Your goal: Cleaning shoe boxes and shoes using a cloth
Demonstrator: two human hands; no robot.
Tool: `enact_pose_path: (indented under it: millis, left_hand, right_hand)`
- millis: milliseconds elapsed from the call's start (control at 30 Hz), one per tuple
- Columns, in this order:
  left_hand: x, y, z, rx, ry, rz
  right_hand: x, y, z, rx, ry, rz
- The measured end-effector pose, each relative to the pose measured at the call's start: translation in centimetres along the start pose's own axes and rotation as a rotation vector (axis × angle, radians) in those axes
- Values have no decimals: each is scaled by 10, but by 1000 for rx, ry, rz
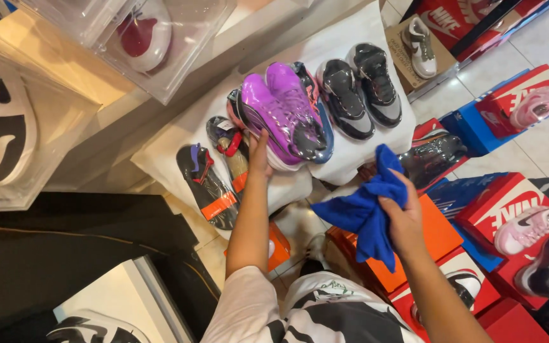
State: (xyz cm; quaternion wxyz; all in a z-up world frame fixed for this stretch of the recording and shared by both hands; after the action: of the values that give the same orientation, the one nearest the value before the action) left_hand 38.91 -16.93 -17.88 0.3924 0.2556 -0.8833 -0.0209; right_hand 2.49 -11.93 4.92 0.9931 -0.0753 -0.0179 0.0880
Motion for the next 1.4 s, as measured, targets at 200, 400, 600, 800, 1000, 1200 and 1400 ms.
enact_pose_path:
  millis: [200,400,600,800,1000,1200,1400]
  left_hand:
    - [-20,-13,1,22,-36,-133]
    - [-13,6,-36,314,-625,-456]
    - [-15,9,-56,361,-765,-611]
    - [-23,3,-43,471,-748,-550]
    - [8,29,-68,556,-825,-608]
    - [147,131,-68,927,-1096,-263]
    - [254,183,62,412,-1029,421]
  right_hand:
    - [52,-8,-25,-87,127,195]
    - [84,-3,-35,-103,122,278]
    - [85,6,-44,-65,92,298]
    - [71,4,-48,-55,92,249]
    - [39,7,-54,-34,96,184]
    - [-46,20,-76,88,36,-62]
    - [-192,72,-107,97,43,-456]
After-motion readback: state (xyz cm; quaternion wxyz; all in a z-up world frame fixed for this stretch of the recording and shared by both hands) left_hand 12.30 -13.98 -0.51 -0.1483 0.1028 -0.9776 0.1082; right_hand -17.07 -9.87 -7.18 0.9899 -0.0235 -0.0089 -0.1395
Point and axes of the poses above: each hand's wrist, its own y-axis away from the middle knuckle, its own x-axis out of the palm, z = x × y, the point moved 9 cm from there along -y, towards the middle knuckle, and after that the axes turned 10 degrees about -x, right-handed, at the moved point
